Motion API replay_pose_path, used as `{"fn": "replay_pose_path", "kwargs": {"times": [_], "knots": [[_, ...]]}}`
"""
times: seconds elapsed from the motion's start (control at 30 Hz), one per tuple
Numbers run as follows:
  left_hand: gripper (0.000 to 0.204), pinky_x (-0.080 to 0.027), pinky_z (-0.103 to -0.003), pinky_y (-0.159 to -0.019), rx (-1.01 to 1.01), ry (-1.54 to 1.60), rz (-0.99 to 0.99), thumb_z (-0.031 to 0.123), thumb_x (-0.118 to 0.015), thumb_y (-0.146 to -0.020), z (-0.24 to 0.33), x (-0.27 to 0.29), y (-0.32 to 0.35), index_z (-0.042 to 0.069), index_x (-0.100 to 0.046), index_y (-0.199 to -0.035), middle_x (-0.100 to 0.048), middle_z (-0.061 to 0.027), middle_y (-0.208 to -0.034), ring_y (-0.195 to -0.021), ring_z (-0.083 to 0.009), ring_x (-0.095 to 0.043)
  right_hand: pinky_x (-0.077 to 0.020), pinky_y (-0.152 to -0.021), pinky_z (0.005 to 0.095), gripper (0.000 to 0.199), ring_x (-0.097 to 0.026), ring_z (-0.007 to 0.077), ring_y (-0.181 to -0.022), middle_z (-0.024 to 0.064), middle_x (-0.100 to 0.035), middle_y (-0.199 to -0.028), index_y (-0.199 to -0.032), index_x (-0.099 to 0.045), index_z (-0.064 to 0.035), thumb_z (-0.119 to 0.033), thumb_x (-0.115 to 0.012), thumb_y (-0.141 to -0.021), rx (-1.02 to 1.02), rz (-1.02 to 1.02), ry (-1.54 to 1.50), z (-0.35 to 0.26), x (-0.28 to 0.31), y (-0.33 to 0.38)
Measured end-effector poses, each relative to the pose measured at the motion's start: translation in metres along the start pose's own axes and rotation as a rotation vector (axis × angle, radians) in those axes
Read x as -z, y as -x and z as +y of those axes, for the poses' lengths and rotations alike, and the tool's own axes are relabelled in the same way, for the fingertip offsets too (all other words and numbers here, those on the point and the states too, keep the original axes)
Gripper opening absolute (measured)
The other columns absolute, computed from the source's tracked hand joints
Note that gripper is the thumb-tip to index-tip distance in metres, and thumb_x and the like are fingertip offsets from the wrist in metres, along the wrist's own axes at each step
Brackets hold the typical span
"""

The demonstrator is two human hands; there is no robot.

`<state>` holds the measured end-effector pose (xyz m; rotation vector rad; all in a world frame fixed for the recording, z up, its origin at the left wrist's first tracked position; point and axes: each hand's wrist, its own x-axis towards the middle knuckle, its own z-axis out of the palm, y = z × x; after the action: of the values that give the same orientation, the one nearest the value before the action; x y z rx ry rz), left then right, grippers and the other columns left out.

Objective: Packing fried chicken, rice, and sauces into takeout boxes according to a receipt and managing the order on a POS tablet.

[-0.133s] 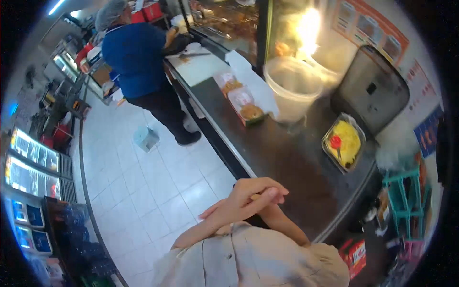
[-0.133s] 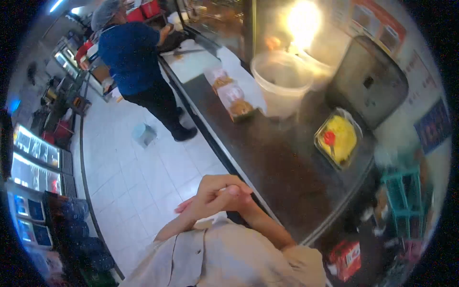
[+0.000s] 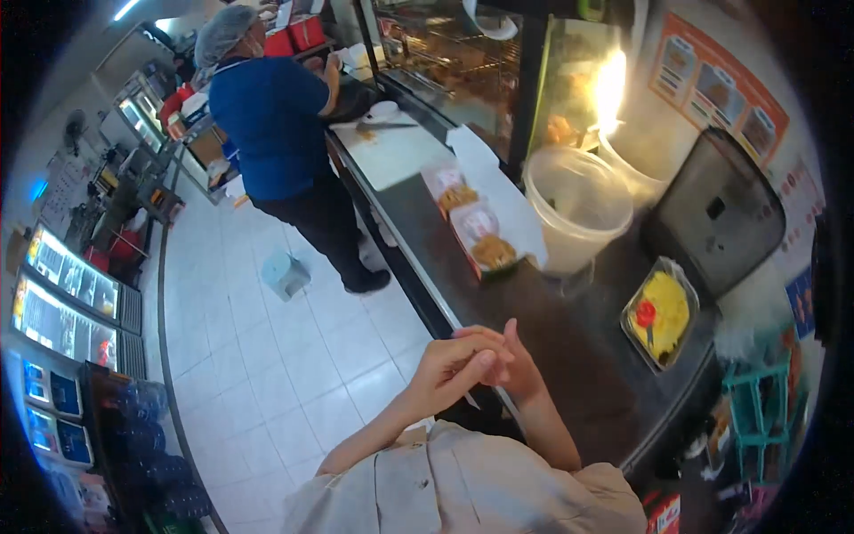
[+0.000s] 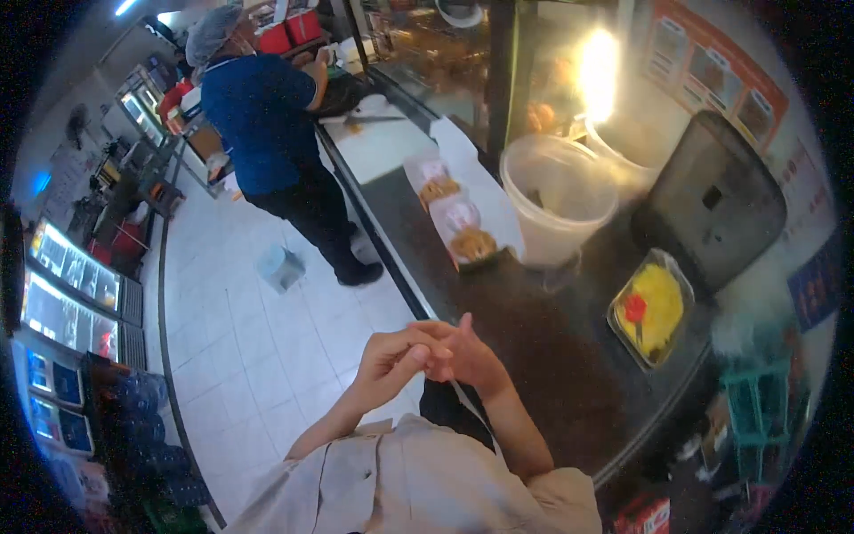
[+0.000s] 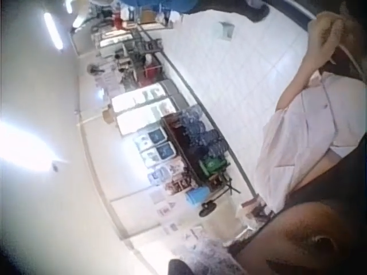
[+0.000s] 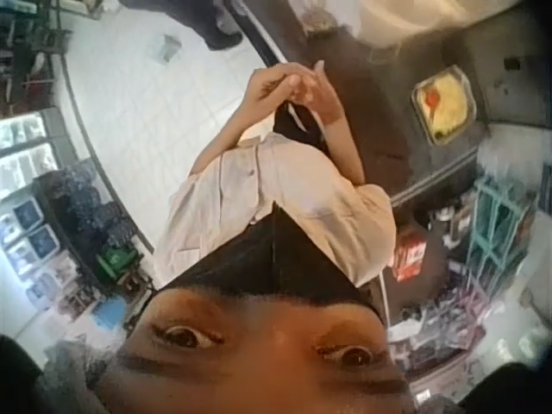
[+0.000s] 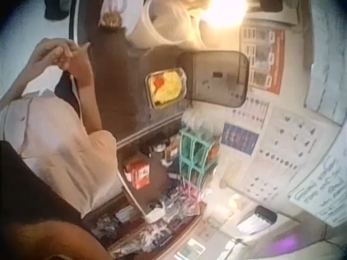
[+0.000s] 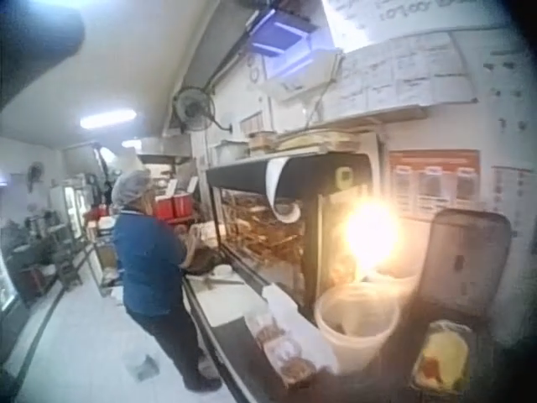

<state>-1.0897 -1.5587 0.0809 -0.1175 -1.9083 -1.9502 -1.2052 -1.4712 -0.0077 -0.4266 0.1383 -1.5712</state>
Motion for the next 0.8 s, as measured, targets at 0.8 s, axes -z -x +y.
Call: {"fn": "replay_pose_path", "kwargs": {"times": [0.8], "knots": [[0.018,-0.042,-0.026,-0.072,-0.014,0.165,0.095,0.014,-0.041,-0.089,-0.118,0.304,-0.35,0.001,-0.051,-0.096,-0.054,-0.0054,-0.08,-0.077,-0.0129,-0.053,-0.0461,-0.065,0.0351,0.028,-0.059,0.0305,-0.071,0.0174,-0.061,-0.08,-0.089,-0.061,-0.0042,-0.023,-0.059,-0.069,-0.935,0.844,2.242,-0.36,0.222,-0.131]]}}
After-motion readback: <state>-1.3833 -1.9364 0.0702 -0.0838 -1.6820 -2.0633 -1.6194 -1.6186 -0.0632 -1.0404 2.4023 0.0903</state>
